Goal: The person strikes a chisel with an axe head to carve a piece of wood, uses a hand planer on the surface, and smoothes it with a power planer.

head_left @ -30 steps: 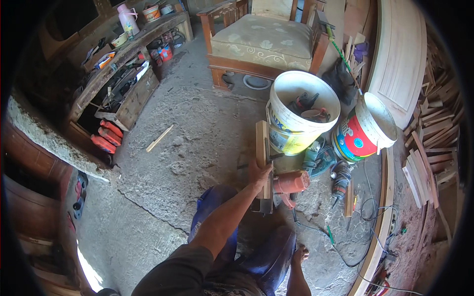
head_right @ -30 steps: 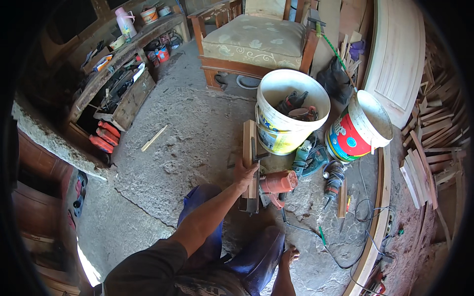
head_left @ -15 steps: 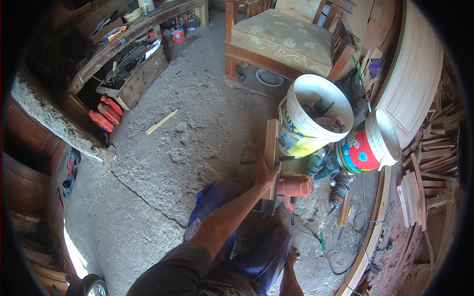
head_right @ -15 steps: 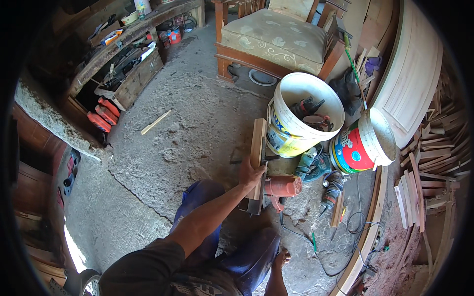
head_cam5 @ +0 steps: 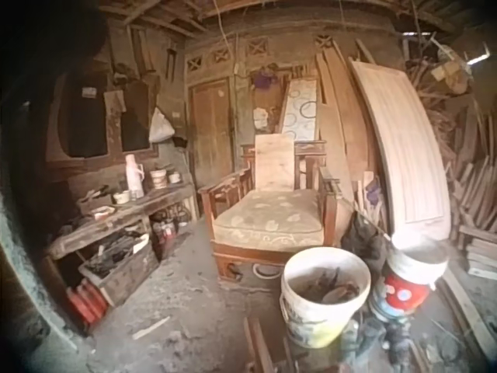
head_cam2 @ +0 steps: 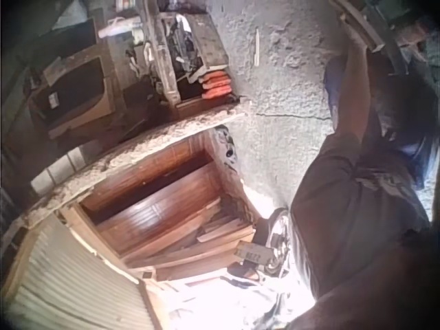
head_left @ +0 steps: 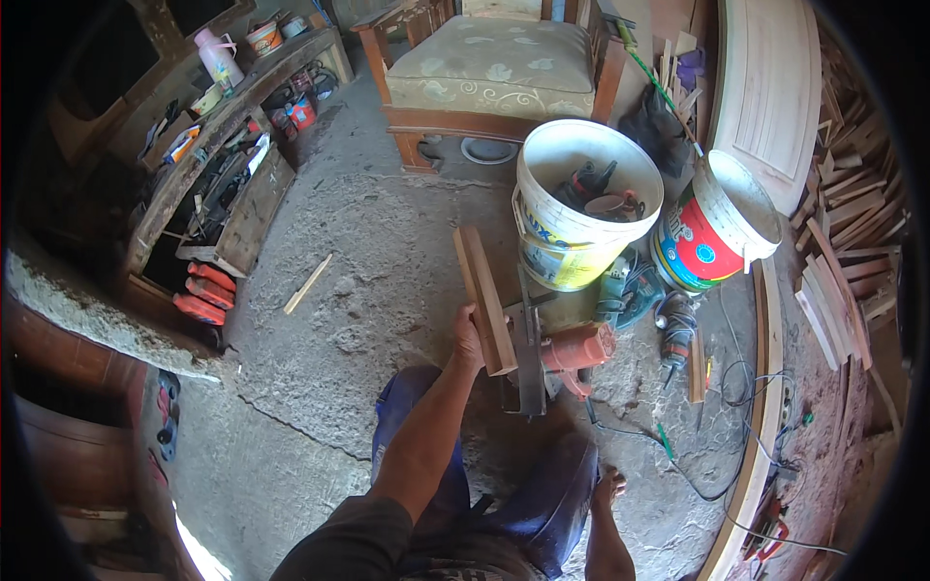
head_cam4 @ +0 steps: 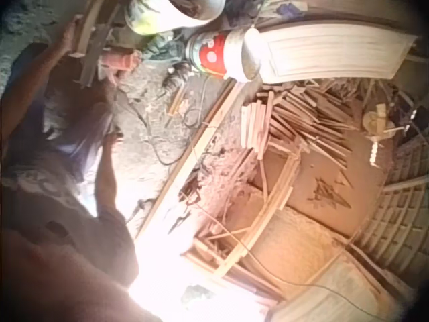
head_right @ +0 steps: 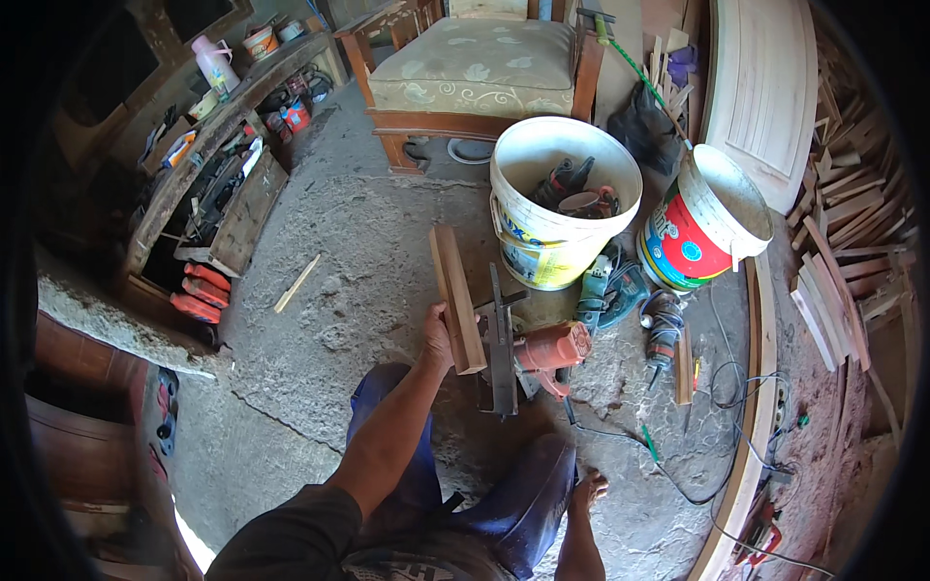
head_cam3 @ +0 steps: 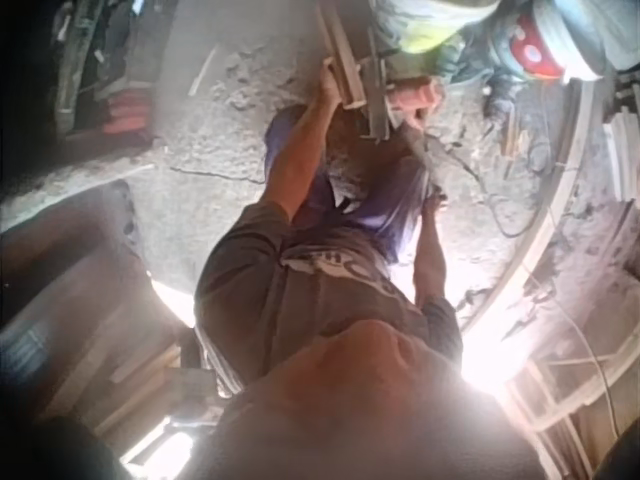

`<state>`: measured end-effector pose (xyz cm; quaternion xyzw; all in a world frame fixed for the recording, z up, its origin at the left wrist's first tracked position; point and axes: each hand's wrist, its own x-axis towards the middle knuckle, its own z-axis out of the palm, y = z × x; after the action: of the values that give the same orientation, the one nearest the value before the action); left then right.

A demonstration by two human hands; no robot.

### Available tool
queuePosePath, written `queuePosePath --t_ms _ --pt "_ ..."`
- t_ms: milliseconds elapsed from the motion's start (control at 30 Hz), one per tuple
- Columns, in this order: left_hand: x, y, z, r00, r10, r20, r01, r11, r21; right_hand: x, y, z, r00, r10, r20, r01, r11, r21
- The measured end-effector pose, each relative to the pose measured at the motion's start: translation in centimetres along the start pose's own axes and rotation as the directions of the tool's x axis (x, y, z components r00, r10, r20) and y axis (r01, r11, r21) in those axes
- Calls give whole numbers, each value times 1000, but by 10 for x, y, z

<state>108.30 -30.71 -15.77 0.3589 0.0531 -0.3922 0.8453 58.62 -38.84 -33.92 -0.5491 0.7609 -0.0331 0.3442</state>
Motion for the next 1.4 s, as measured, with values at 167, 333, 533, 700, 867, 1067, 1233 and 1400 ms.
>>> queuePosePath --t_ms 167,333,533,700,867,1067,1233,1400 --pt "-5 1 2 998 11 -69 -2 993 117 -5 -2 -1 994 -27 109 37 996 -87" --pt "-1 0 0 971 -114 210 121 992 -22 -4 -4 -1 992 -121 -43 110 972 -210" --pt "-6 26 0 739 -103 666 420 843 -335 -19 -14 8 995 -97 -20 93 984 -151" --pt "-5 24 1 696 -7 718 460 771 -439 -8 1 10 949 -313 -40 272 876 -399" --pt "-6 21 3 696 -35 717 478 768 -426 -4 5 9 955 -294 28 270 832 -485" --pt "-4 19 -1 711 -129 691 441 847 -296 -9 3 9 967 -255 16 241 890 -386" --pt "-5 -10 -4 999 -35 -10 36 992 117 -5 11 7 960 -275 -44 235 884 -405" --pt "9 5 -19 871 491 -15 -374 683 627 -10 -7 13 977 -209 42 212 933 -291"
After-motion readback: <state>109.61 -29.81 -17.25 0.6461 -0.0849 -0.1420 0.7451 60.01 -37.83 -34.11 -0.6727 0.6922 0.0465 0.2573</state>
